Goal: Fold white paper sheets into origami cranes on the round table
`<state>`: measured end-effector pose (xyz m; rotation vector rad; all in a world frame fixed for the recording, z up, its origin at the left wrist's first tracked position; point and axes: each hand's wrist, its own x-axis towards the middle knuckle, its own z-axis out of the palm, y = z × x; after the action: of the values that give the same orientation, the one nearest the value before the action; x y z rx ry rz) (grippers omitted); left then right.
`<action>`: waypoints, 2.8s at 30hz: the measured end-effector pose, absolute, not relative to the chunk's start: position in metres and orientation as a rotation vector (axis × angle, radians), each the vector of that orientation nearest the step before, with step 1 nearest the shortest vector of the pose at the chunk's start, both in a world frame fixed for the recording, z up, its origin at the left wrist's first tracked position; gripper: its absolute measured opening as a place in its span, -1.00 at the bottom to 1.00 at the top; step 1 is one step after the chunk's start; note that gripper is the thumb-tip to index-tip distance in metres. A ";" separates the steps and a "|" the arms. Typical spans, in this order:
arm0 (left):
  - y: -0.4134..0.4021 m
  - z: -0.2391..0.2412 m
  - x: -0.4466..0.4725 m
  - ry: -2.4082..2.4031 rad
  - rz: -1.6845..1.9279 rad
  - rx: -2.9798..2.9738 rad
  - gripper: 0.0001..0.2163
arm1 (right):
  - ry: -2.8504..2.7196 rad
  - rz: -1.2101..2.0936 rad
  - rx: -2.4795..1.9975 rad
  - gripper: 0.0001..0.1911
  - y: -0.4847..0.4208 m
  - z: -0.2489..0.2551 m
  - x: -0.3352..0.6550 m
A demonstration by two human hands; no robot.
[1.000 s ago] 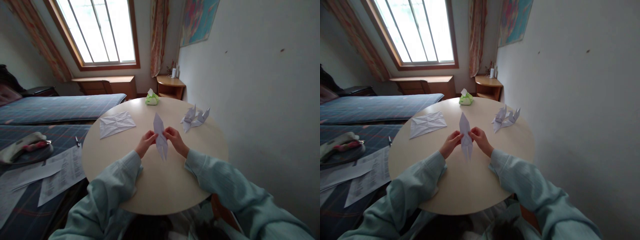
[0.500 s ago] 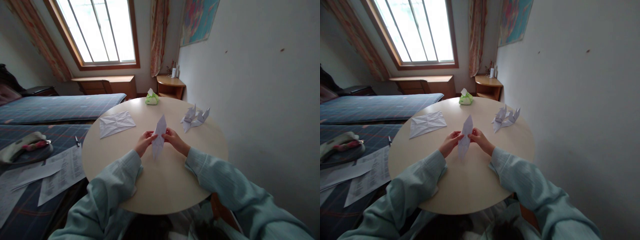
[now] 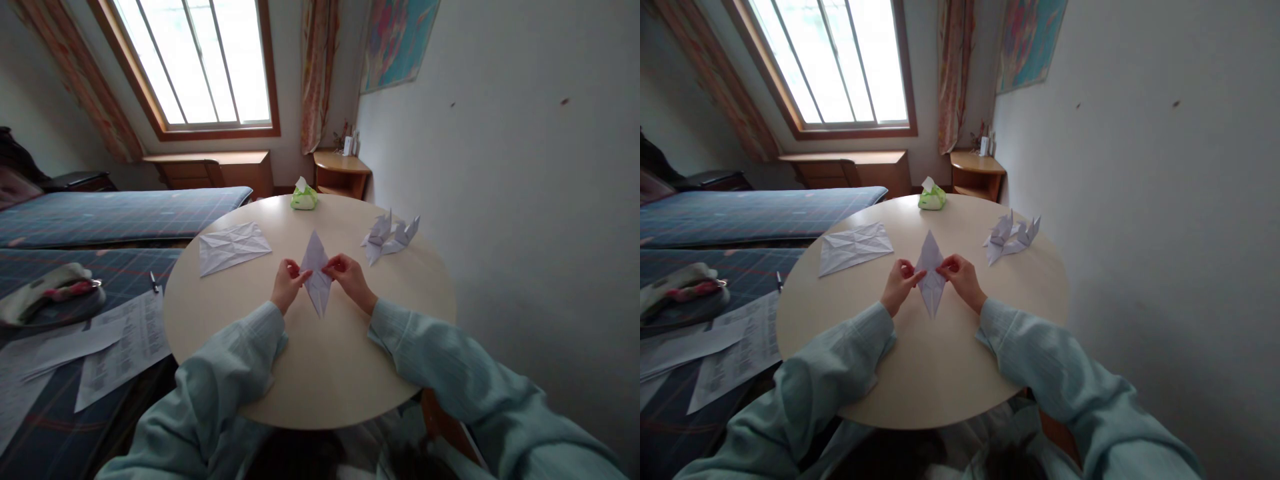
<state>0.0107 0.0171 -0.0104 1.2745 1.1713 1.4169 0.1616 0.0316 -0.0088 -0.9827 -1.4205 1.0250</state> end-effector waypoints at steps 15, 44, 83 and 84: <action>0.016 -0.011 0.011 1.251 1.418 1.412 -0.75 | -1.473 0.924 -1.015 -0.76 0.032 -0.009 0.162; 0.010 -0.004 0.014 1.077 1.308 1.325 -0.74 | -1.470 1.153 -0.998 -0.70 0.031 -0.007 0.163; 0.005 0.004 0.013 0.986 1.261 1.112 -0.63 | -1.504 1.367 -0.909 -0.57 0.030 -0.010 0.162; 0.005 0.003 0.014 0.989 1.288 1.113 -0.57 | -1.499 1.375 -0.930 -0.58 0.031 -0.010 0.162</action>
<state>0.0136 0.0051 0.0031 1.1134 0.9887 1.2881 0.1622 0.0305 -0.0104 -0.9300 -1.4987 1.3751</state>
